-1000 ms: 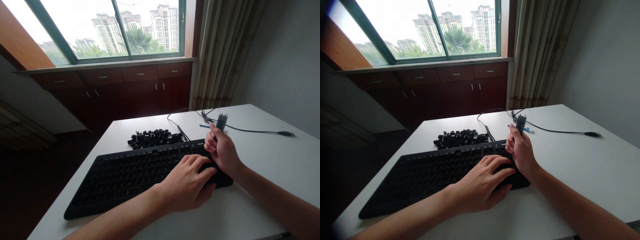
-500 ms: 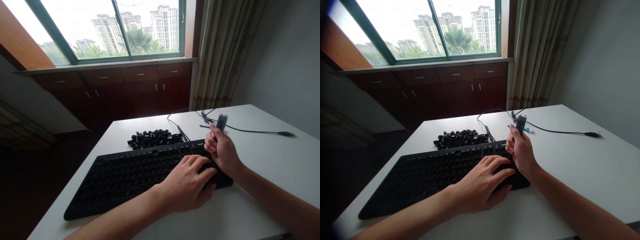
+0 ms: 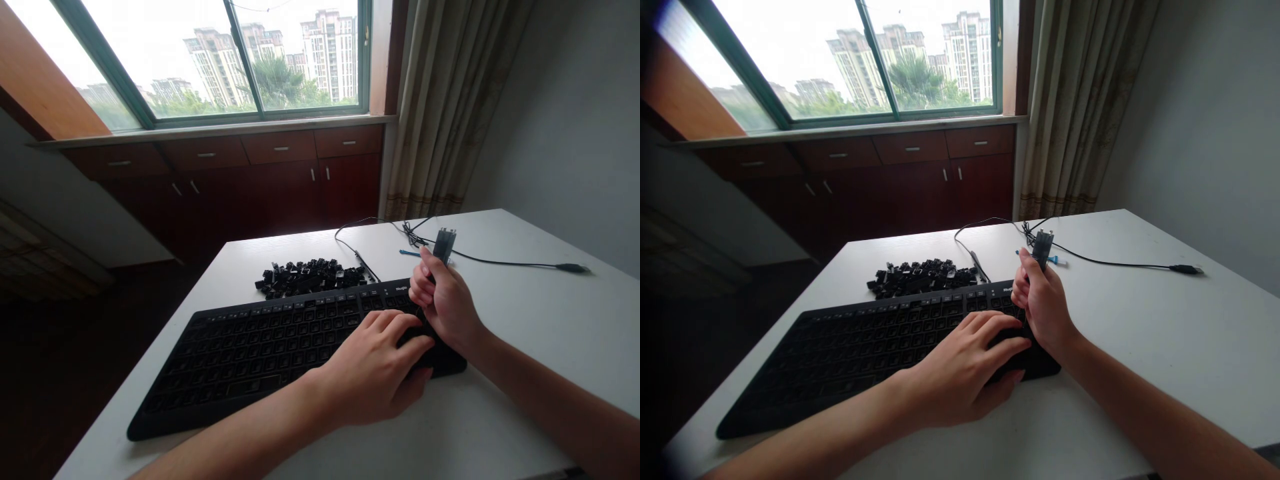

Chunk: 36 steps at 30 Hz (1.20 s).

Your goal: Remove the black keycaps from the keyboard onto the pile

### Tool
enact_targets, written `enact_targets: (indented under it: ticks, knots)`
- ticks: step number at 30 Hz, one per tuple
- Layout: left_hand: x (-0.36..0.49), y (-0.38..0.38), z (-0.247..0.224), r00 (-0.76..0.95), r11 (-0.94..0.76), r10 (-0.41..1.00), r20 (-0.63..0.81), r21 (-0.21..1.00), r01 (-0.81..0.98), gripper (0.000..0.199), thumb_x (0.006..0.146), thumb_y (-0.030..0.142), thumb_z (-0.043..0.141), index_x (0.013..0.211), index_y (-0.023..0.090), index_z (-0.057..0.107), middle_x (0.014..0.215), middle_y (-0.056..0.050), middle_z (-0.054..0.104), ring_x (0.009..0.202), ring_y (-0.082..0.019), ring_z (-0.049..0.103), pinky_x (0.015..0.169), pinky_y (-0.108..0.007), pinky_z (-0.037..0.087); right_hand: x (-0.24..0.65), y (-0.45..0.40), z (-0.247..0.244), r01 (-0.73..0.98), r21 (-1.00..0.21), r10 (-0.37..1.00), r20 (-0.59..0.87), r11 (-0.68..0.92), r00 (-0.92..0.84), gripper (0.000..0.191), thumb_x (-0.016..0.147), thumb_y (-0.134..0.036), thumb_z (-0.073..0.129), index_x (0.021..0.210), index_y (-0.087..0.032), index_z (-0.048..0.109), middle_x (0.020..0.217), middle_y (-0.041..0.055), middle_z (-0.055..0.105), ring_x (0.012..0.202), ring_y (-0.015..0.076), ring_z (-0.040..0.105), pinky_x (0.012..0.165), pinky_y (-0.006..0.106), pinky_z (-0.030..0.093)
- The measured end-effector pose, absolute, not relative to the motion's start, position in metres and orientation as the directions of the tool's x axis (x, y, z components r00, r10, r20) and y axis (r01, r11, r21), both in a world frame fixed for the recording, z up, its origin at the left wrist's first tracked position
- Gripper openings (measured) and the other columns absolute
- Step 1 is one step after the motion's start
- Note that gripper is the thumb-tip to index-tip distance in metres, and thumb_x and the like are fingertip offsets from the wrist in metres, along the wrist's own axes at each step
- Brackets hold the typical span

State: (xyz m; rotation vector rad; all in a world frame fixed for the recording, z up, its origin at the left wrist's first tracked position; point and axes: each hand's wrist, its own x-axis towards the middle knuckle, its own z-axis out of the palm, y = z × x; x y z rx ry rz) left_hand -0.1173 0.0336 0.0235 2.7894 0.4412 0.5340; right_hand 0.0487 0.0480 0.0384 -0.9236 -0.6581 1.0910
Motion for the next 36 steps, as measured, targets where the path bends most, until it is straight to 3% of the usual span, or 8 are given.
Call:
enact_targets:
  ticks: [36]
  knots:
    - [-0.1169,0.0345,0.0240,0.887,-0.919,0.340,0.313,0.311,0.243,0.038,0.101,0.034,0.051,0.136,0.019,0.056,0.137,-0.011,0.058,0.126,-0.028,0.053,0.108,-0.045,0.044,0.0474,0.0492,0.0390,-0.465,-0.870,0.936,-0.013,0.163,0.353,0.043,0.087,-0.042,0.074,0.061,-0.021,0.046,0.045,-0.0084,0.033,0.039,0.0066,0.026,0.037,0.022,0.026]
